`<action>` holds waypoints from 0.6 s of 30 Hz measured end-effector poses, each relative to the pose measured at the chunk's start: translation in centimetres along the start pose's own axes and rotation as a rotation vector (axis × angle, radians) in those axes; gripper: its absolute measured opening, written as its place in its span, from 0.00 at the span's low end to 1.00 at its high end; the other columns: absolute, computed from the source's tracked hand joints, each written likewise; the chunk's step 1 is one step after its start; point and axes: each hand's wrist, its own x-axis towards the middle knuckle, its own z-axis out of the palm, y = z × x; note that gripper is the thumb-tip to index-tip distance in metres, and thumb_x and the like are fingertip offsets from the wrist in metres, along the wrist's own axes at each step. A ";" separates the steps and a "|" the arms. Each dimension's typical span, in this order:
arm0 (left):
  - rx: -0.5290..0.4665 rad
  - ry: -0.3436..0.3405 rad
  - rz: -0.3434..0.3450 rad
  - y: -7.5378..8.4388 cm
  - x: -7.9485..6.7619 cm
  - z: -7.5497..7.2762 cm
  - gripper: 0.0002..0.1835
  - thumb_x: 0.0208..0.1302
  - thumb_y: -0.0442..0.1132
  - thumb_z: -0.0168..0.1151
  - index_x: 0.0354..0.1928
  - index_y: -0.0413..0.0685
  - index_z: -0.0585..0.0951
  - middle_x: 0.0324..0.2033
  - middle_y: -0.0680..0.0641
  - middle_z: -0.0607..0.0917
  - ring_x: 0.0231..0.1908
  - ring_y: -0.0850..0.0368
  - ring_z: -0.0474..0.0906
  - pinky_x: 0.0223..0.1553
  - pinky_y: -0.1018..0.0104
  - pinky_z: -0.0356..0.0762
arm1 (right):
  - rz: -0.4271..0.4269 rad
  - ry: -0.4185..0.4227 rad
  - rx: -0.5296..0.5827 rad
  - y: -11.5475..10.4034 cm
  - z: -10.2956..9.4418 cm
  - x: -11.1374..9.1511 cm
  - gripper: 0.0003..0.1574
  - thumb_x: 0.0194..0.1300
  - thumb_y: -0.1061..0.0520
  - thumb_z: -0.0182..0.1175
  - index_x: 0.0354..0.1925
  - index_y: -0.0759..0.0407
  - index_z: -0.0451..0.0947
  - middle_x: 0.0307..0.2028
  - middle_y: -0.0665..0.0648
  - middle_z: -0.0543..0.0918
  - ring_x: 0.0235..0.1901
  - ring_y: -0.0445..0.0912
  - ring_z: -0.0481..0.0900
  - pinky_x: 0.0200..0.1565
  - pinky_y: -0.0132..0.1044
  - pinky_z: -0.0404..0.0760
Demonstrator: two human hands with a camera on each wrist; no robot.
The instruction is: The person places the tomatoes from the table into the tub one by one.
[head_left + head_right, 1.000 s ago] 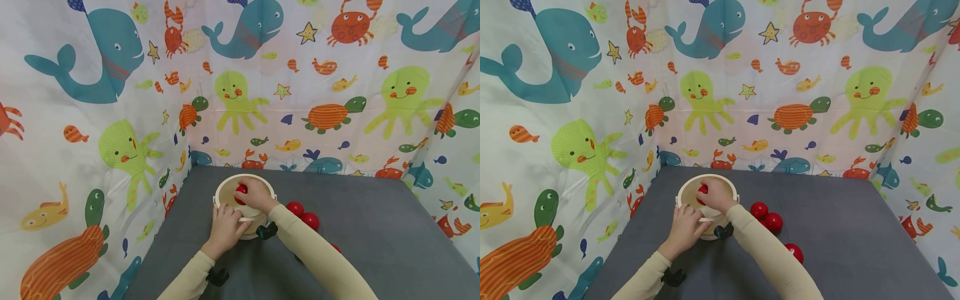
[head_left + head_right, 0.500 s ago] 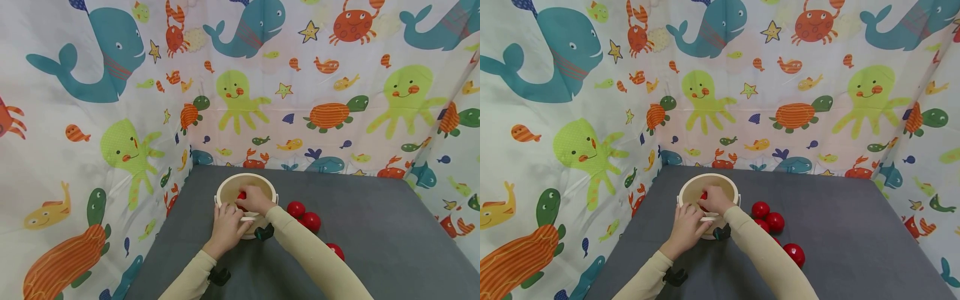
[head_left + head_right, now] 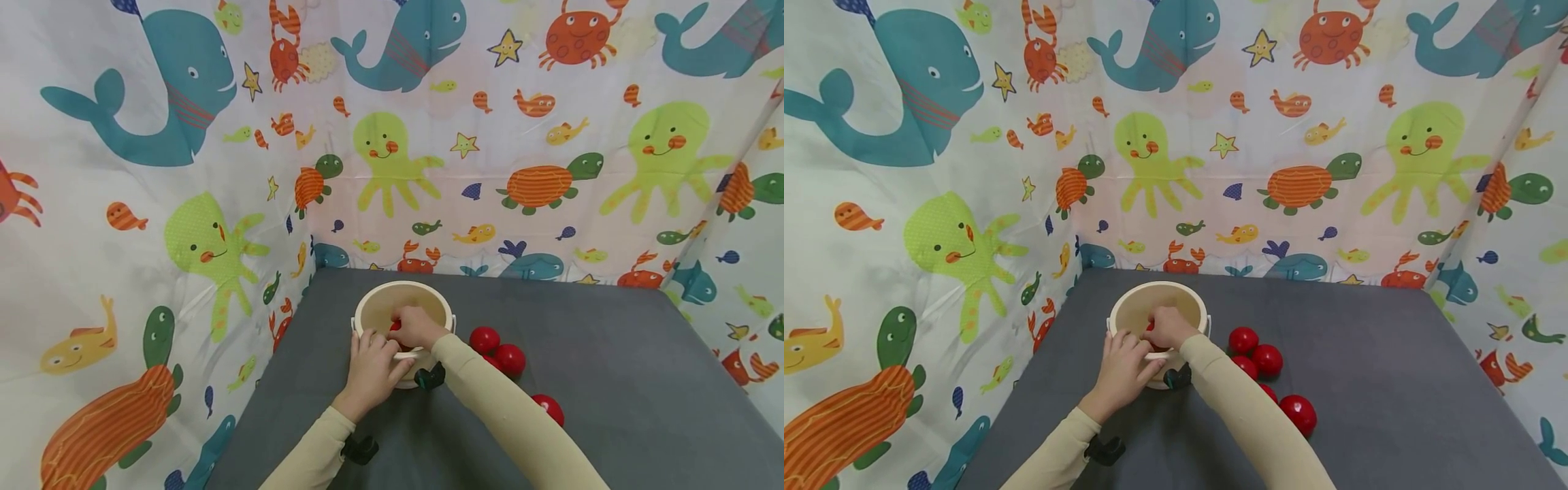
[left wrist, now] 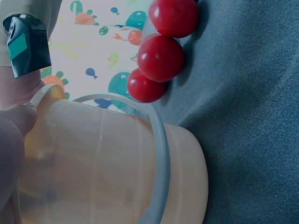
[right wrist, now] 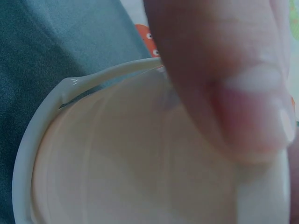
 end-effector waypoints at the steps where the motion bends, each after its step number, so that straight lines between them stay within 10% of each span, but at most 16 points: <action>1: -0.001 -0.001 -0.003 0.0 0.0 0.0 0.15 0.67 0.55 0.65 0.36 0.51 0.83 0.43 0.46 0.84 0.58 0.42 0.71 0.66 0.24 0.59 | 0.003 -0.001 -0.001 0.0 0.0 0.0 0.17 0.63 0.53 0.68 0.44 0.64 0.82 0.30 0.56 0.82 0.29 0.45 0.76 0.31 0.32 0.72; 18: -0.026 -0.014 -0.003 -0.1 -0.1 0.0 0.15 0.67 0.55 0.65 0.37 0.52 0.82 0.39 0.46 0.83 0.58 0.42 0.71 0.67 0.24 0.58 | 0.031 -0.055 0.000 0.1 0.1 0.1 0.25 0.61 0.53 0.70 0.54 0.65 0.81 0.42 0.59 0.86 0.40 0.49 0.80 0.48 0.43 0.83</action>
